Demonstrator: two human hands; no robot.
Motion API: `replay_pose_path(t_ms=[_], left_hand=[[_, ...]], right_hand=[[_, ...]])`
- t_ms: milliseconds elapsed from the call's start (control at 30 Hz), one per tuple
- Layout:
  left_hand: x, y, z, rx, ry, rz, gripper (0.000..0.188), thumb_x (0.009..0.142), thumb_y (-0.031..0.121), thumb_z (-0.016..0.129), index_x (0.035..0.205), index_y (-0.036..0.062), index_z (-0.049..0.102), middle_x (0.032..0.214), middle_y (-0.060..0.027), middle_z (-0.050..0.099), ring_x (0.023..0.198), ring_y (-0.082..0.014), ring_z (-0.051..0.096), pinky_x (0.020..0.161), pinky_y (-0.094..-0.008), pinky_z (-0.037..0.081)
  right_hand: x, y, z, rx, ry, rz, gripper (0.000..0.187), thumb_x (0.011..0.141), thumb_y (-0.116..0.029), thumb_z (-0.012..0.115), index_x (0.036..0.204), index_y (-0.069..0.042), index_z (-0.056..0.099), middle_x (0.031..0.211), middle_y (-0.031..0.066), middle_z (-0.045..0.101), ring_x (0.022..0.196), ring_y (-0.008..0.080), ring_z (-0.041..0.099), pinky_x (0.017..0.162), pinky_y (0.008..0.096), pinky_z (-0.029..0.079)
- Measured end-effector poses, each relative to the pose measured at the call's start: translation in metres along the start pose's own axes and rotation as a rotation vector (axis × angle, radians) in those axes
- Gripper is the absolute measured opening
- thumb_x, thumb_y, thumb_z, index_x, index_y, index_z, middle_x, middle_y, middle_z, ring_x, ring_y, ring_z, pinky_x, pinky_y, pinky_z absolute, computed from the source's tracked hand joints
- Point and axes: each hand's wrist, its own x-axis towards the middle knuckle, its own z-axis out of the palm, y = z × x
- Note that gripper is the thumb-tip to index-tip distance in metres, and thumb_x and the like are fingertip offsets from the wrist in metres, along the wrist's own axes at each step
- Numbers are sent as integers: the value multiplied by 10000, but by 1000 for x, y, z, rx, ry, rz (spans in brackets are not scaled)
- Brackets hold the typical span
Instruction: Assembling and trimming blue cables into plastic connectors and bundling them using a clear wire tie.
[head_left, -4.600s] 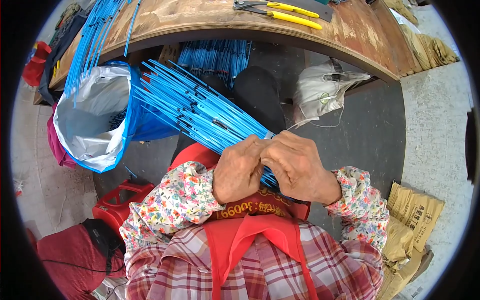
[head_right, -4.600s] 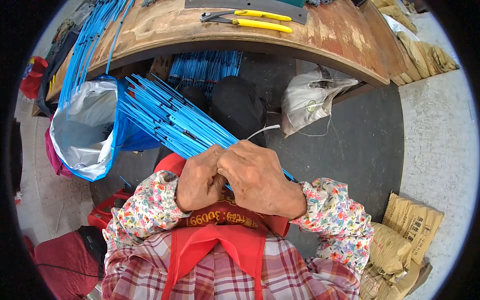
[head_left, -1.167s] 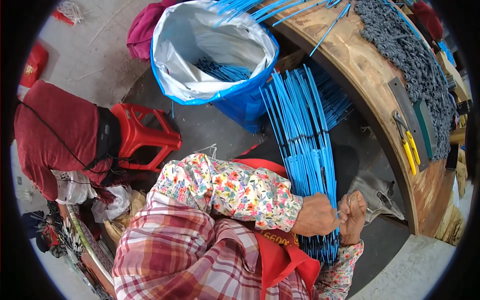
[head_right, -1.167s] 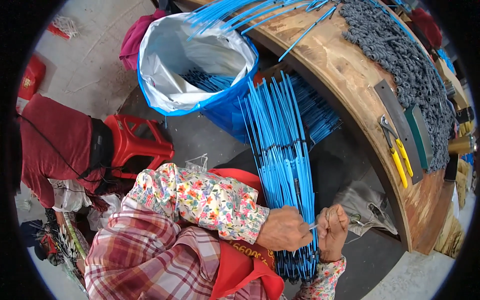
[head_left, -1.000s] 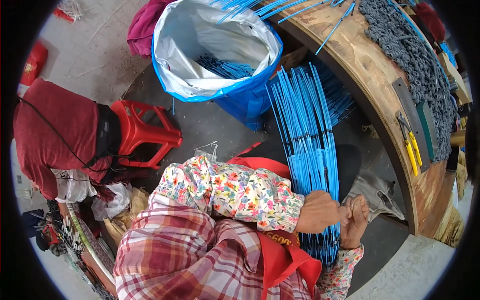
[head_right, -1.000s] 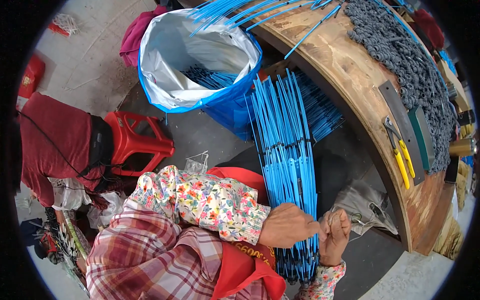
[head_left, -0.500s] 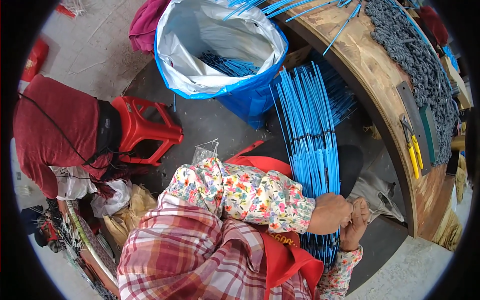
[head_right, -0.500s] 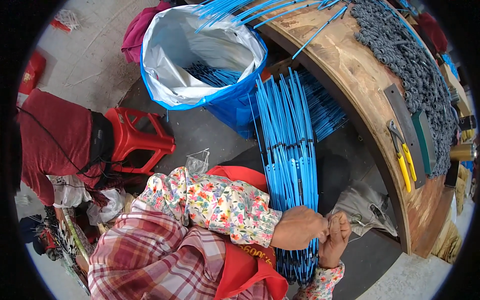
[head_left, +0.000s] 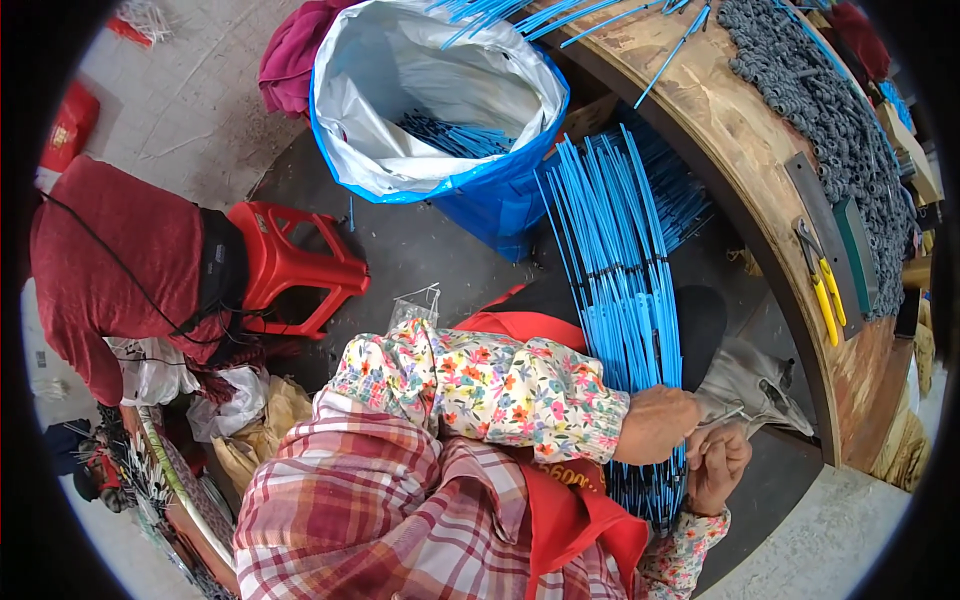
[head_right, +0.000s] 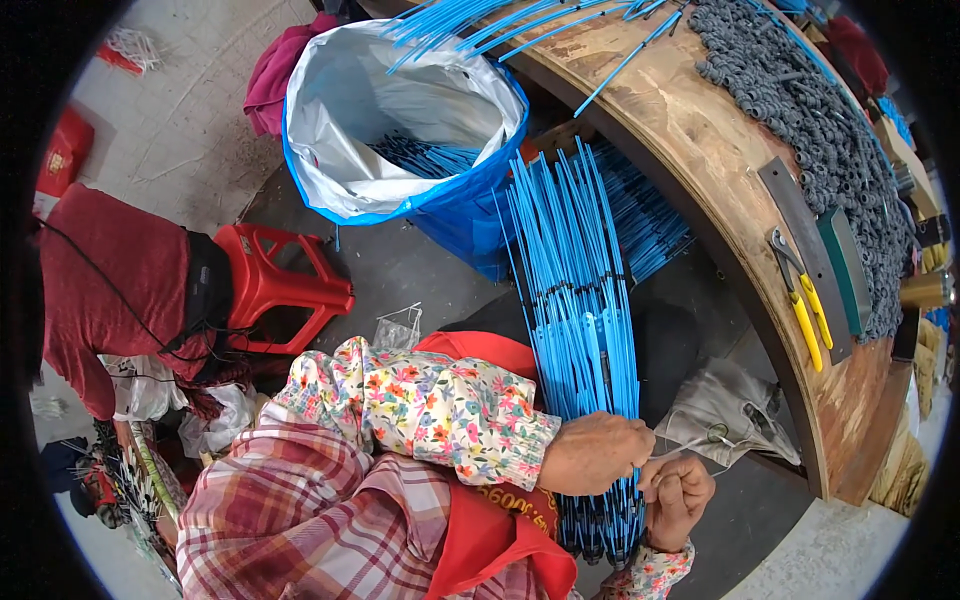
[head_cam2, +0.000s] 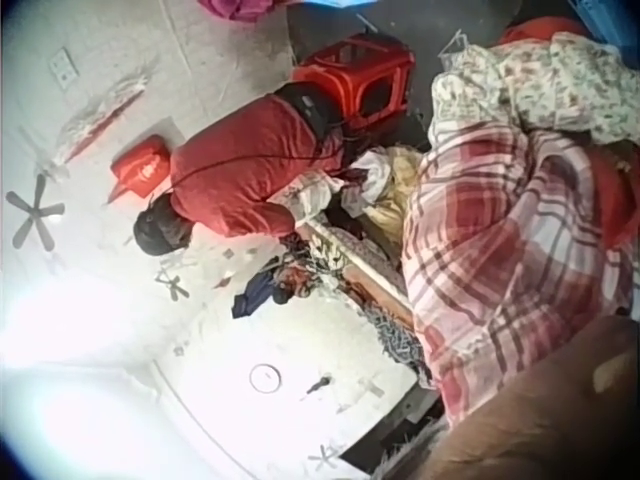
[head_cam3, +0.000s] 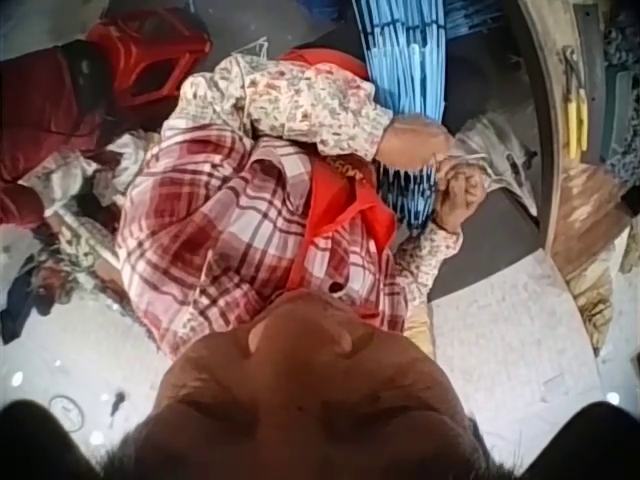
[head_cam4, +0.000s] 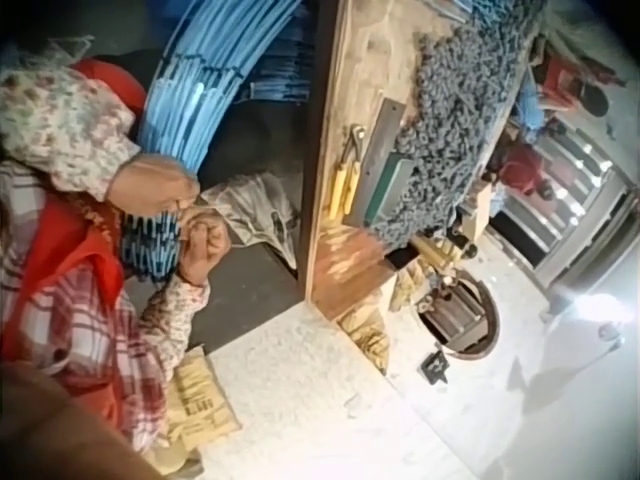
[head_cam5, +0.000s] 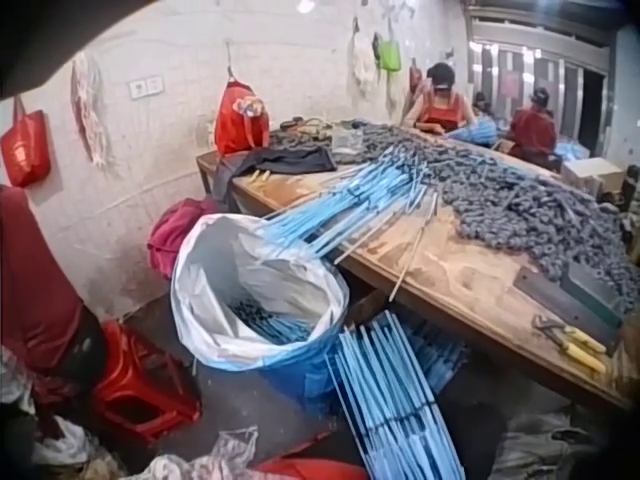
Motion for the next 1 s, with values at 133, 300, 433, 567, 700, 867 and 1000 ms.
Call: replay_pose_path(t_ms=[133, 300, 433, 567, 700, 867, 1000], left_hand=[[0, 0, 4, 132, -1, 77, 150, 719, 19, 602, 831, -47, 527, 878, -170, 560, 771, -352, 608, 647, -415, 482], [0, 8, 4, 168, 75, 67, 227, 693, 14, 595, 892, -47, 504, 864, -180, 556, 739, -357, 602, 646, -413, 485], [1, 7, 3, 191, 59, 82, 254, 685, 10, 588, 913, -51, 495, 846, -189, 554, 728, -363, 600, 642, -419, 482], [3, 6, -2, 135, 62, 112, 250, 687, 7, 584, 910, -57, 491, 825, -195, 556, 727, -373, 597, 634, -436, 474], [2, 6, -3, 37, 100, 155, 236, 687, -2, 581, 895, -62, 487, 814, -206, 567, 739, -386, 594, 628, -451, 467], [4, -2, 2, -10, 144, 130, 198, 686, -19, 571, 862, -65, 493, 798, -232, 577, 746, -402, 594, 617, -457, 460], [5, -5, -1, -51, 154, 65, 144, 679, -27, 561, 803, -62, 497, 717, -237, 563, 709, -408, 592, 585, -460, 446]], right_hand=[[1, -9, 12, -136, -28, -131, 266, 877, -173, 611, 735, 2, 469, 755, 111, 549, 619, 101, 446, 552, 228, 356], [5, -26, 27, -484, -67, -262, 304, 848, -226, 643, 722, 14, 506, 825, 105, 506, 730, 154, 440, 631, 271, 354], [6, -30, 26, -633, -74, -314, 241, 833, -175, 642, 736, 13, 525, 856, 123, 529, 748, 160, 463, 636, 272, 379], [9, -37, 54, -433, 141, -221, 156, 837, -99, 618, 756, 9, 541, 833, 118, 544, 706, 140, 467, 604, 265, 385], [7, -22, 44, -455, 170, -101, 111, 854, -52, 583, 766, 6, 548, 770, 86, 524, 648, 110, 445, 568, 256, 361], [12, -24, 25, -868, 3, -173, 99, 872, -22, 541, 778, 9, 549, 679, 54, 489, 574, 97, 430, 518, 256, 330], [10, -20, 19, -844, 13, -117, 91, 864, -35, 558, 787, 12, 553, 649, 54, 467, 547, 112, 433, 489, 258, 310]])
